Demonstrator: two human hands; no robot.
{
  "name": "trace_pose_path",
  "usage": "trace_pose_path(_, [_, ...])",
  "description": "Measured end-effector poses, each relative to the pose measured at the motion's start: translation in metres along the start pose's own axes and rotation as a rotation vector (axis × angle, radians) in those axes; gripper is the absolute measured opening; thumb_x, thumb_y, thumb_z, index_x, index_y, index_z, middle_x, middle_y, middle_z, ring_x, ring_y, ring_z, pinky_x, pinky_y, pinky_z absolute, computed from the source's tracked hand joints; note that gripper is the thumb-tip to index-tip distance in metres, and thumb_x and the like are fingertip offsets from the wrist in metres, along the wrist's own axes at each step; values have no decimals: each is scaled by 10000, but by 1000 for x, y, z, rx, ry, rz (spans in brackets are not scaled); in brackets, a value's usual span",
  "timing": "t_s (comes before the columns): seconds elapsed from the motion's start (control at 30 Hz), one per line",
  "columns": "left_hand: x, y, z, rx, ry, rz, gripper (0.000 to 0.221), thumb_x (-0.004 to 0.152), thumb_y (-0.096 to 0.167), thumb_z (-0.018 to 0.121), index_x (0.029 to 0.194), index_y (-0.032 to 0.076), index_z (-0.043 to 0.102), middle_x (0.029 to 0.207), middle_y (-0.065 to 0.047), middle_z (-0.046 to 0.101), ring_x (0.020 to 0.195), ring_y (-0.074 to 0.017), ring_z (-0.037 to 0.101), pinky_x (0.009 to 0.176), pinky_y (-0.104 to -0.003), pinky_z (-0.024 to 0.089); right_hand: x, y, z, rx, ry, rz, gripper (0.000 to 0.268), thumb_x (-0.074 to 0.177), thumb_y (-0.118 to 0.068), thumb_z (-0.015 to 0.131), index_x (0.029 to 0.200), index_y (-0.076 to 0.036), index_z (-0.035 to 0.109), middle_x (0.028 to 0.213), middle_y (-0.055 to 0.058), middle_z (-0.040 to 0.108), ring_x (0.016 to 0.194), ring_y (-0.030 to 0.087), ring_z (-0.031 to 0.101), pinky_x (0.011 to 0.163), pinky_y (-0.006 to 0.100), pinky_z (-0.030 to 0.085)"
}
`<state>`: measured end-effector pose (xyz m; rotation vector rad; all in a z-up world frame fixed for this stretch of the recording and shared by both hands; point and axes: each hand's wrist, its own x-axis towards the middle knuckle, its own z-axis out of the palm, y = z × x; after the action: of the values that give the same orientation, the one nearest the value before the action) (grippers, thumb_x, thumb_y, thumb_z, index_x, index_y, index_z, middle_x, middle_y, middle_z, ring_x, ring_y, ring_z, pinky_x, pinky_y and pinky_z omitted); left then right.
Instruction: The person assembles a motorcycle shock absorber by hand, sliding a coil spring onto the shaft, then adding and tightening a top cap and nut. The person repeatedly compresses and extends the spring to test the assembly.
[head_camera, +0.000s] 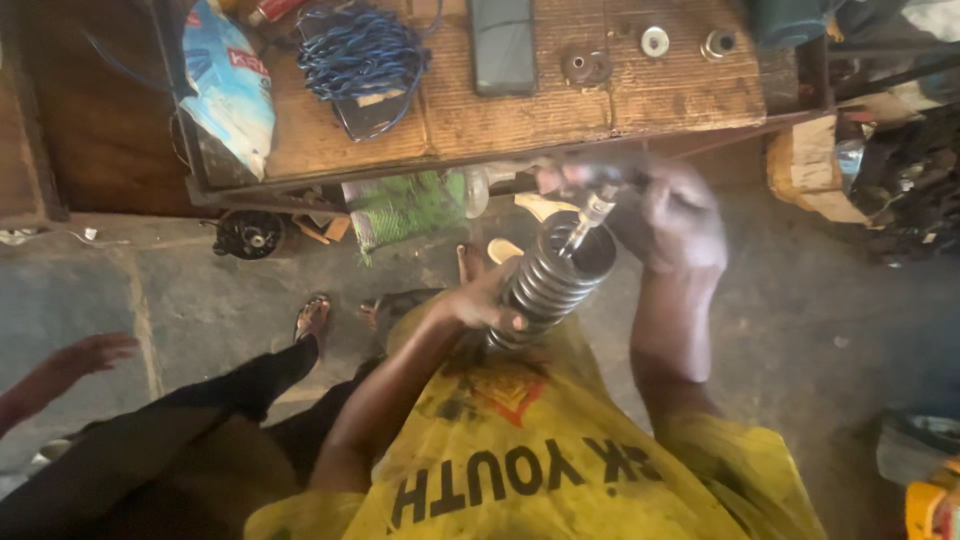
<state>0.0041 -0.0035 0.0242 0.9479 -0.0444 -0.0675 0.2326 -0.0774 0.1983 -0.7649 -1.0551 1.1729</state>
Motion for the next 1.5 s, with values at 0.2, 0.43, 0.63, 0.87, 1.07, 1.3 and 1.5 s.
trace_pose_path(0.2, [5,7,1,44,-44,19,1079,727,518,918,1513,-41,434,1327,-176,639,1222,-284,635,1130,-432,520,-11,19,-9,19,30,-98,213,970,-75,815,1138,-85,684,1034,69,721,904,161,672,815,330,517])
trace_pose_path(0.43, [6,3,0,25,-26,61,1055,725,524,924,1489,-35,458,1335,-153,641,1240,-268,632,1141,-416,514,4,4,-8,76,-119,-193,297,1078,-230,646,1362,-152,613,1372,69,676,1296,199,667,1171,448,519])
trace_pose_path(0.63, [6,8,1,9,-19,49,1052,721,524,924,1482,-47,476,1311,-163,643,1214,-281,632,1125,-439,515,7,8,-5,25,-14,-43,206,1006,-246,763,1123,-79,740,1054,77,791,951,171,763,1041,454,564])
trace_pose_path(0.87, [5,10,2,49,20,30,1102,691,566,921,1492,-20,441,1335,-171,635,1259,-305,627,1172,-463,494,16,5,3,-56,39,-125,432,858,-369,890,1148,-123,686,1026,4,698,979,132,666,1019,410,558])
trace_pose_path(1.07, [4,4,-3,25,27,58,1110,685,579,919,1488,-30,455,1332,-181,635,1275,-313,623,1175,-479,508,21,-6,2,0,20,36,337,945,-403,770,1109,-116,707,1052,77,759,1030,221,751,1068,473,596])
trace_pose_path(1.3, [-7,-9,-6,73,139,6,1141,703,504,925,1532,-17,341,1394,-150,573,1308,-255,543,1159,-426,433,18,23,-1,-76,23,-100,370,833,-335,900,1078,-149,696,962,29,726,891,133,694,899,384,560])
trace_pose_path(1.5, [-2,-12,-7,4,76,72,1165,706,489,927,1563,-26,330,1391,-173,584,1304,-279,569,1174,-452,461,20,9,-6,63,-44,-7,294,985,-355,743,1203,-180,653,1155,74,730,1037,222,738,1055,485,620])
